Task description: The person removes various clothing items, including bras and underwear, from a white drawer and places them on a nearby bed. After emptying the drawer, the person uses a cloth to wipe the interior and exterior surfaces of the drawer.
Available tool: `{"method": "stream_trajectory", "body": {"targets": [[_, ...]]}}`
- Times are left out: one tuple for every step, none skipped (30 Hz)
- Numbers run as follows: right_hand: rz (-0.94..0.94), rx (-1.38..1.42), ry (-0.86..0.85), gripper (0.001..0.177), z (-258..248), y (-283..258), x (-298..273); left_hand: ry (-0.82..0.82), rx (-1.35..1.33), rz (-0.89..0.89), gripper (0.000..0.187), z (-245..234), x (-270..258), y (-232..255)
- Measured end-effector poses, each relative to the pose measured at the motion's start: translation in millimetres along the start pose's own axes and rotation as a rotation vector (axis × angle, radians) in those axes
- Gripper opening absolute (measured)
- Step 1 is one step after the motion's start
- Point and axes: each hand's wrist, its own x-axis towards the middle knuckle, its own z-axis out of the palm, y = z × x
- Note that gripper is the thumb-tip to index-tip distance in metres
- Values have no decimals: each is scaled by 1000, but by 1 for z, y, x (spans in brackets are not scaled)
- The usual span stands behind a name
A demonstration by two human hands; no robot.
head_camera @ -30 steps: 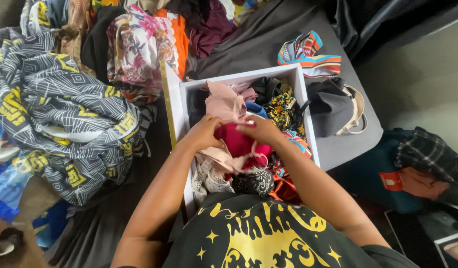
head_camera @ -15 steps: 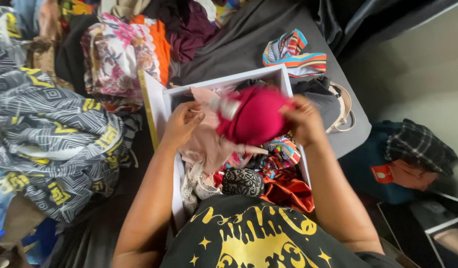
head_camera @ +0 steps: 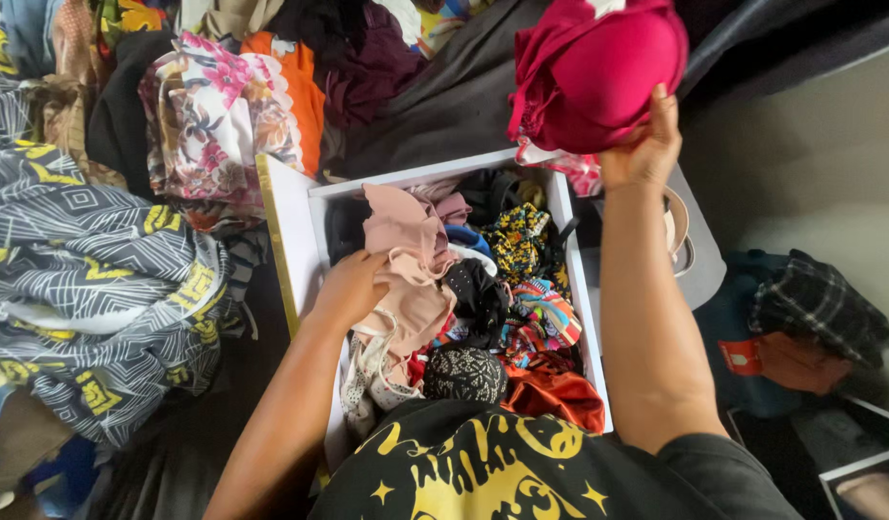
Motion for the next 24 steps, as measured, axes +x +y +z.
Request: {"method": "stream_trajectory", "body": {"targets": [[8, -3, 85, 10, -19, 11, 10, -5, 1, -6, 51, 1, -1, 1], [15, -8, 170, 13, -37, 21, 16, -9, 12, -5, 50, 2, -1, 2], [24, -20, 219, 15, -52, 29, 22, -9, 24, -3, 50, 2, 0, 1], [32, -33, 267, 18, -68, 36, 26, -8, 37, 0, 50, 1, 1, 1], [39, -43, 315, 22, -85, 43, 31, -11, 36, -7, 49, 1, 2, 2], [54, -62, 369, 25, -99, 47, 36, -14, 36, -14, 48, 1, 3, 2], [69, -81, 423, 28, -112, 49, 36, -18, 37, -20, 48, 0, 3, 2], [84, -99, 478, 32, -123, 53, 37, -18, 36, -22, 48, 0, 3, 2], [159, -226, 601, 32, -130, 57, 39, -22, 33, -25, 48, 0, 3, 3], [238, -352, 723, 32, -134, 61, 40, -25, 31, -28, 49, 0, 4, 2], [319, -480, 846, 33, -137, 61, 37, -22, 37, -19, 49, 2, 4, 2], [305, -491, 803, 35, -136, 58, 33, -18, 43, -11, 48, 2, 5, 0], [295, -502, 758, 37, -132, 56, 28, -14, 49, -5, 48, 3, 5, -2], [285, -513, 714, 39, -125, 53, 19, -5, 44, 10, 47, 5, 4, -3], [239, -540, 658, 41, -114, 52, 8, 10, 41, 26, 47, 6, 4, -5], [194, -566, 600, 43, -104, 50, -11, 24, 39, 42, 46, 8, 4, -8], [150, -590, 541, 47, -88, 47, -36, 29, 40, 50, 46, 9, 4, -10], [110, -542, 400, 47, -70, 45, -64, 33, 41, 58, 46, 11, 6, -13], [68, -499, 262, 48, -54, 39, -93, 36, 39, 67, 46, 15, 6, -14], [95, -529, 259, 45, -39, 31, -119, 39, 41, 81, 44, 19, 4, -15], [118, -553, 247, 43, -26, 26, -139, 52, 50, 93, 43, 21, 6, -18], [152, -644, 274, 43, -15, 19, -155, 65, 58, 106, 42, 22, 6, -21], [184, -733, 301, 44, -6, 10, -168, 65, 63, 102, 41, 24, 8, -24], [206, -772, 294, 42, -1, 2, -179, 65, 67, 98, 41, 26, 9, -25]]}}
